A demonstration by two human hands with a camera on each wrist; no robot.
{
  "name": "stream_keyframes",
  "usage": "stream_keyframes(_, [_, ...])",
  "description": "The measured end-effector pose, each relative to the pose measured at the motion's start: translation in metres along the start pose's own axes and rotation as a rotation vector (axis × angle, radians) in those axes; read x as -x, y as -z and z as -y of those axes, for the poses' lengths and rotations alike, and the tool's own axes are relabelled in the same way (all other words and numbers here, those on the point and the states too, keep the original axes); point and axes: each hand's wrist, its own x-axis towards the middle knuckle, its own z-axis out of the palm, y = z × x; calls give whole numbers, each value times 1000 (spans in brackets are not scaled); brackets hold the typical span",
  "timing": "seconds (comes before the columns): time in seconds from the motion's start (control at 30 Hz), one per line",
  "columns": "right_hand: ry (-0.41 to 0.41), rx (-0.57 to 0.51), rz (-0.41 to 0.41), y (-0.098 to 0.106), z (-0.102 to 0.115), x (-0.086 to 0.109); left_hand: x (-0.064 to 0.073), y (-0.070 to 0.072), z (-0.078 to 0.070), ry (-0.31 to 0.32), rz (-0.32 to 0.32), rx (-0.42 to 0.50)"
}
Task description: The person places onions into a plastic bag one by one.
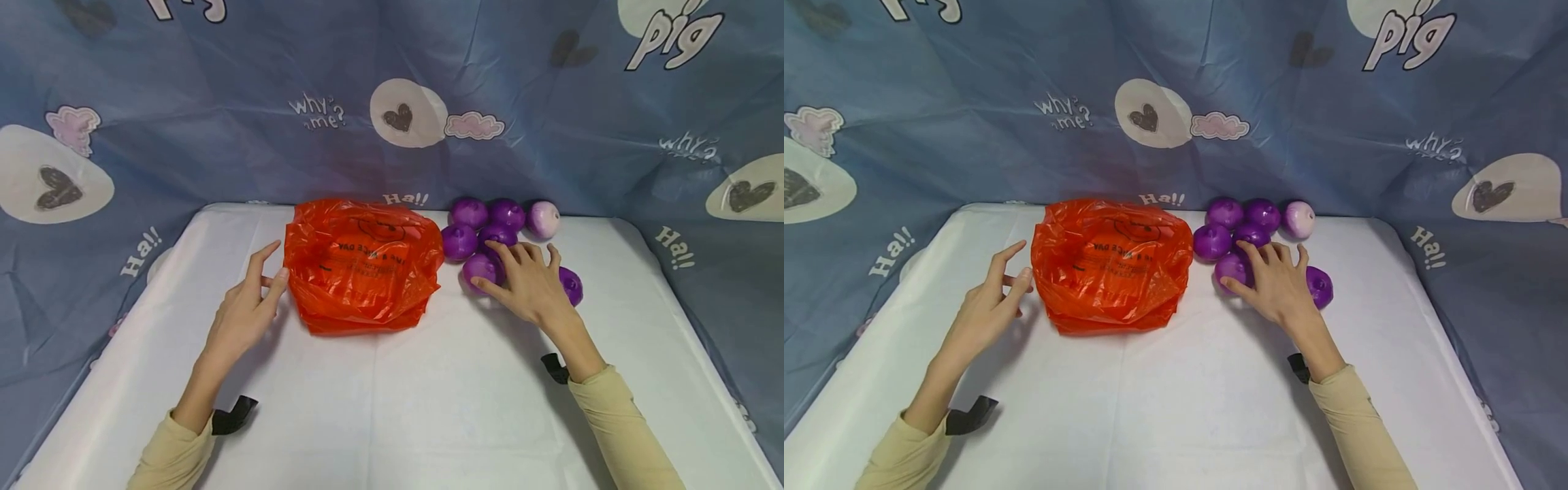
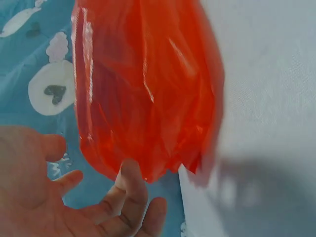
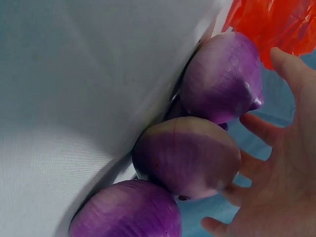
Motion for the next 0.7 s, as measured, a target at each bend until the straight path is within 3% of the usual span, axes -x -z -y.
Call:
stream_keyframes(0.23, [11,18,8,-4,1,0,11,-3,-10,22,13,5])
stream_keyframes(0.7, [8,48,20,-7,1,0,24,-19,-20,-26,-45,-26])
